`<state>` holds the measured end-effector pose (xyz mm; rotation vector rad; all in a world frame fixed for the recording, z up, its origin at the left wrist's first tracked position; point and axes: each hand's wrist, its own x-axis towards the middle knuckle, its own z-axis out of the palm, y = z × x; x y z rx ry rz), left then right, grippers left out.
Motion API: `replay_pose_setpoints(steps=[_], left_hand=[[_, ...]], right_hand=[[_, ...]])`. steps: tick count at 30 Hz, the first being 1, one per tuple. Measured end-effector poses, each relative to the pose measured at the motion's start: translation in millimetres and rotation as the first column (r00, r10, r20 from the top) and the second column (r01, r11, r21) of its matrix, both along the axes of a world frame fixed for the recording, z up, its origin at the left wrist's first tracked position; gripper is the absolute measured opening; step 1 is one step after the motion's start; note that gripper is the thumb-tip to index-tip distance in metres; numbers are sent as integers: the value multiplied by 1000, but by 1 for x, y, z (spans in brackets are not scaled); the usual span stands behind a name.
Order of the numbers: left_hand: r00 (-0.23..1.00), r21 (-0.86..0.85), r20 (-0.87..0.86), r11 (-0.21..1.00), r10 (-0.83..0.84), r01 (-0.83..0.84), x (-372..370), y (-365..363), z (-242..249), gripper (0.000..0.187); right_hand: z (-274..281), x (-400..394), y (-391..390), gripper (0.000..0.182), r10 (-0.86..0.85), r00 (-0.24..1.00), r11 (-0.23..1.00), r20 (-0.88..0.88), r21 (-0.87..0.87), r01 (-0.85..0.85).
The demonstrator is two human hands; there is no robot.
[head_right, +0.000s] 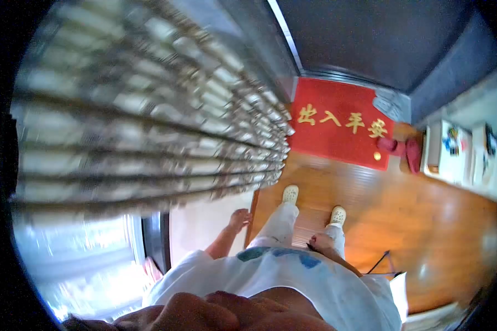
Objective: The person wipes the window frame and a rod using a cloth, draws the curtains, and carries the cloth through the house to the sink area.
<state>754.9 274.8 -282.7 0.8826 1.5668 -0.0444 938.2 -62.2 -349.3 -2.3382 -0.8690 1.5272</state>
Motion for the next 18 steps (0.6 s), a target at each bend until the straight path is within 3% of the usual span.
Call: replay_pose_setpoints(steps=[1, 2, 3, 5, 6, 8, 10, 12, 14, 15, 16, 17, 18], left_hand=[[999, 20, 17, 999, 31, -32, -17, -12, 6, 26], [992, 27, 36, 993, 118, -119, -28, -29, 17, 26], [989, 82, 37, 986, 141, -144, -39, -49, 35, 26], [968, 136, 45, 958, 249, -253, -65, -95, 60, 27], [965, 146, 8, 954, 263, -261, -78, -117, 69, 26], [952, 150, -78, 947, 297, -283, -111, -161, 79, 25], [935, 147, -130, 939, 331, -312, -142, -207, 85, 26], [918, 154, -198, 936, 344, -317, -178, -253, 75, 28], [872, 174, -226, 899, 434, -402, -196, -293, 84, 29], [842, 190, -257, 879, 474, -437, -208, -310, 86, 30], [824, 188, -254, 862, 506, -471, -218, -326, 86, 30], [816, 175, -270, 860, 511, -480, -230, -339, 84, 30], [811, 161, -285, 859, 512, -486, -242, -352, 83, 31]], right_hand=[[5, 12, -8, 35, 25, 999, 998, -39, 54, -23], [-51, 14, -36, 30, -93, 995, 928, -38, 359, 101], [-75, 33, -56, 30, 0, 1000, 930, -23, 367, 9], [-92, 80, -87, 24, -246, 969, 898, 23, 383, 219], [-87, 108, -104, 24, -167, 985, 909, 33, 392, 141], [-74, 158, -128, 22, -75, 985, 992, 154, 111, 58], [-68, 200, -145, 21, 36, 966, 993, 254, -114, -7], [-62, 234, -157, 20, 236, 919, 967, 316, -165, -192], [-51, 256, -159, 19, 529, 755, 843, 387, -140, -519], [-47, 259, -152, 18, 627, 649, 753, 432, -119, -648], [-48, 253, -138, 18, 652, 618, 718, 440, -95, -690], [-52, 243, -116, 17, 626, 660, 741, 415, -56, -669], [-47, 213, -79, 11, 434, 865, 895, 253, -10, -446]])
